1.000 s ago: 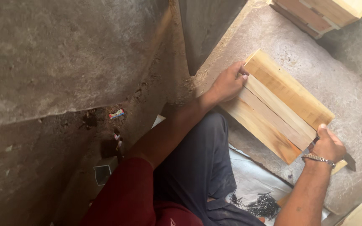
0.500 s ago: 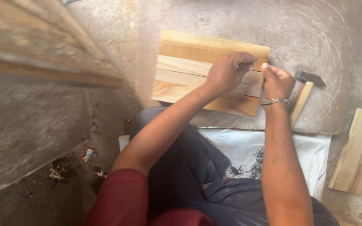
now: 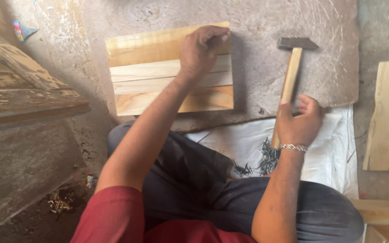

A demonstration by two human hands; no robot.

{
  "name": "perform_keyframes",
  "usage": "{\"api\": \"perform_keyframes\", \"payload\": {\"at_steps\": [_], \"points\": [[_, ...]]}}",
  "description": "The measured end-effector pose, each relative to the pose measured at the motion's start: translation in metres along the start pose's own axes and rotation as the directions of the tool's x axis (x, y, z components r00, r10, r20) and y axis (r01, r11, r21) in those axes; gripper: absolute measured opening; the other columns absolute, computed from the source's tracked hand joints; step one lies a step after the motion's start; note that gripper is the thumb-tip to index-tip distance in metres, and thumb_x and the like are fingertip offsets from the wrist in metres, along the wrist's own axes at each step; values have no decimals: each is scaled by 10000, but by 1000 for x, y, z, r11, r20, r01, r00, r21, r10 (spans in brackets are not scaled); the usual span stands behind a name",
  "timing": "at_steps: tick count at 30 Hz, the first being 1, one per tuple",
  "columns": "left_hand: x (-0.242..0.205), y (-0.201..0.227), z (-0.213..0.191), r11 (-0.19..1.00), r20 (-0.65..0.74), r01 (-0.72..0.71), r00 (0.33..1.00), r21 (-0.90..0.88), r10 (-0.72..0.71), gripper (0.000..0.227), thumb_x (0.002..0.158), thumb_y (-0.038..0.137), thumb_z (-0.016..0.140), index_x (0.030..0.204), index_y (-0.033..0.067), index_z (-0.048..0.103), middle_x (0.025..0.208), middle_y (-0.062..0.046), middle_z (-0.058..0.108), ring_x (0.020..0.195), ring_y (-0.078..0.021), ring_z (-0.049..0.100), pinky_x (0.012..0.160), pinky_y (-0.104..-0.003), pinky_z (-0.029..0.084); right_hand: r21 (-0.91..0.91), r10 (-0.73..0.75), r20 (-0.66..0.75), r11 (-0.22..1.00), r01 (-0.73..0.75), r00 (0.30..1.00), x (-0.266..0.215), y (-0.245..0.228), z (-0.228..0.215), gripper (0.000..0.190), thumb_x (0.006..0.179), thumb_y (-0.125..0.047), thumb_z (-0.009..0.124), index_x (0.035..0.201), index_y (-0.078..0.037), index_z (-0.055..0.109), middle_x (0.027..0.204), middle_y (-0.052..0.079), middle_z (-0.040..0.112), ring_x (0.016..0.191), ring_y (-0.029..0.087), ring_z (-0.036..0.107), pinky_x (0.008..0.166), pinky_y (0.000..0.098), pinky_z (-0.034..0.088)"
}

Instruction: The person assembles a wooden box by nailing wooden planks together using a hammer. They sit on the floor, align the planks, and repeatedly hammer nails to secure the structure.

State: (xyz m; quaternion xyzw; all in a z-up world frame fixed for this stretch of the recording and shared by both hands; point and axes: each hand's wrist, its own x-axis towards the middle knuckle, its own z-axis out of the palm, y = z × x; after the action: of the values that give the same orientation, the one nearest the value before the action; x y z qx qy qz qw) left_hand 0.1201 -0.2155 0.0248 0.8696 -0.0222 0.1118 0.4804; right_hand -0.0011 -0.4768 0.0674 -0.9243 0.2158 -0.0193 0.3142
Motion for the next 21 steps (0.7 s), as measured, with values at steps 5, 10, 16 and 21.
{"api": "perform_keyframes", "payload": {"at_steps": [5,10,16,21], "points": [[0,10,-3,998,4,-59,998,-2,59,84,955,168,738,1016,129,782,1022,-38,803,908,-198,778,812,-323,612,-171,187,200,973,-153,962,0,10,1,571,818,-322,856,1178,-12,539,1092,146,577,886,293,650,796,465,542],[1,8,-2,997,3,-73,997,1,73,52,952,137,741,984,128,781,997,-27,802,876,-179,778,779,-312,608,256,185,408,917,-306,894,5,4,-9,476,873,-286,779,1178,-25,523,1000,113,607,748,229,615,634,399,551],[-1,7,0,995,-2,-94,996,36,95,49,944,150,744,964,147,789,981,-18,807,869,-177,771,773,-319,600,714,-26,698,99,-693,716,-9,-18,-9,284,1038,-254,582,1304,-171,527,899,67,581,623,110,551,529,255,503],[-7,1,-3,997,-1,-68,998,34,68,76,946,168,729,995,180,787,993,11,802,879,-150,761,785,-310,602,705,109,694,99,-702,712,-23,-41,-8,362,1077,-298,503,1421,-221,419,838,40,563,572,90,518,481,241,470]]}}
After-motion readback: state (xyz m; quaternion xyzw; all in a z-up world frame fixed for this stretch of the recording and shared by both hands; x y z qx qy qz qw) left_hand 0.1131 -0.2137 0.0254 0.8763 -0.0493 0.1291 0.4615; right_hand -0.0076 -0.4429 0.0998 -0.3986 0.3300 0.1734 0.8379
